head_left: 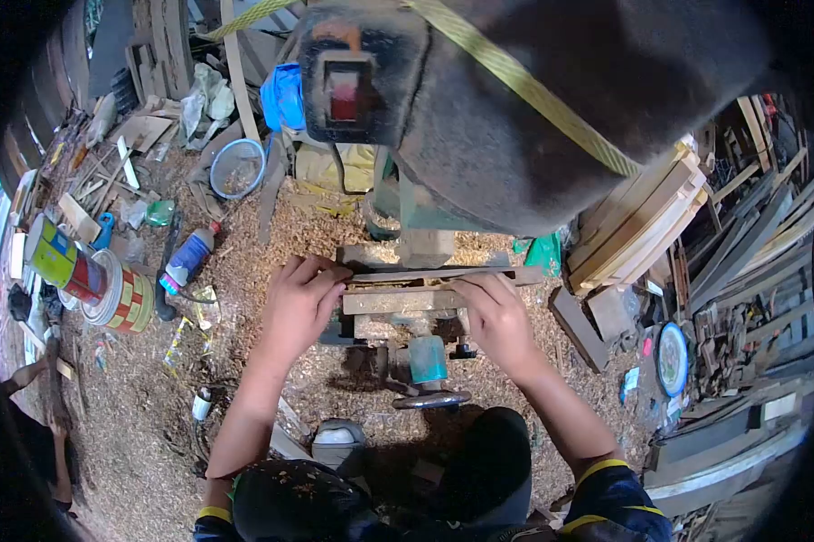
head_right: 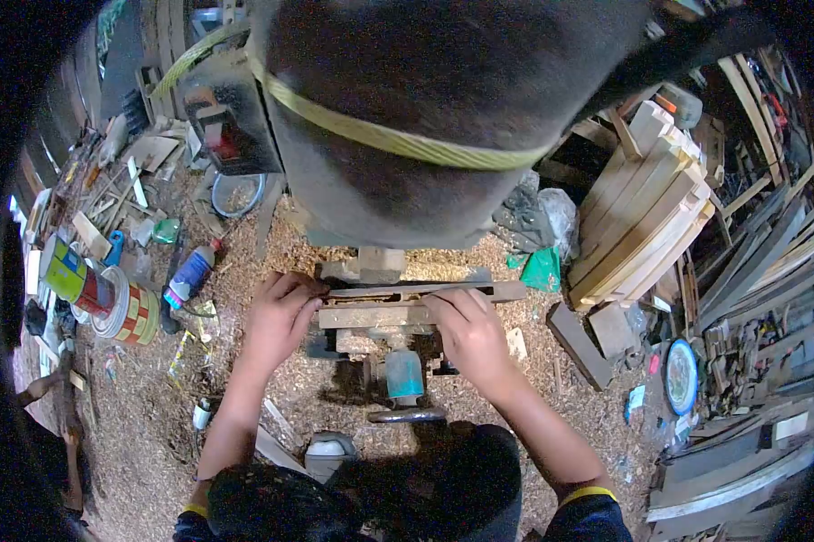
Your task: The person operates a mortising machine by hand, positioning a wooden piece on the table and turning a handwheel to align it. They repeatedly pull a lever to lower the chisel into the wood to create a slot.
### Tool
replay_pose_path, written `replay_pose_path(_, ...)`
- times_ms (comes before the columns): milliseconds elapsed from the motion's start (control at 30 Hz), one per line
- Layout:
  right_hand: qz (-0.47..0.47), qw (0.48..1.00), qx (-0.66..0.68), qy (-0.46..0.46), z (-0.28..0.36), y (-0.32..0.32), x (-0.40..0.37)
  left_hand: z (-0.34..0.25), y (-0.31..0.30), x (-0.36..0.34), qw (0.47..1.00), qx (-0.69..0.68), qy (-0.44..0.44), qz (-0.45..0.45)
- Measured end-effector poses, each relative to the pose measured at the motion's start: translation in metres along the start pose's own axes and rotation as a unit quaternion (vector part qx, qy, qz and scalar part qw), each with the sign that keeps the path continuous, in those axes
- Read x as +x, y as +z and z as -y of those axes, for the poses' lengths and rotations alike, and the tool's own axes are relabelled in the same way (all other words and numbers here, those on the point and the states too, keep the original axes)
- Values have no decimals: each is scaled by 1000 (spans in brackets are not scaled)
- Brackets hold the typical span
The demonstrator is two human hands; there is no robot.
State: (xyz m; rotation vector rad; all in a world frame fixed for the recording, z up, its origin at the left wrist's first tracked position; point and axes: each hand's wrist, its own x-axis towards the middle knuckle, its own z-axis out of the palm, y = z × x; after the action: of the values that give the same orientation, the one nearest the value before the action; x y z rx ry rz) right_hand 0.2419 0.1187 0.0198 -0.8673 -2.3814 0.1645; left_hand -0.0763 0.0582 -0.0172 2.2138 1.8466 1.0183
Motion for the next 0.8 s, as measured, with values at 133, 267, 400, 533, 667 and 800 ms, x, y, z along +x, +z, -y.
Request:
replay_pose_path(133,11,999,-39,31,-6,-9,1,11,-3,2,999,4,31,-3)
replay_pose_path(267,20,997,23,64,-17,-2,-5,16,-18,5,996,-48,68,39)
replay_pose_path(400,37,997,42,61,-13,0,1,22,-23,1,996,-21,74,45)
replay_pose_path(533,67,995,60,44,-12,1,-1,27,-30,-5,997,16,52,47)
replay_pose_path(667,28,997,32,57,-6,-3,-8,25,-32,-5,998,7,48,36)
replay_pose_path(800,39,997,19,71,-6,-3,-16,25,-25,-8,997,-38,57,18)
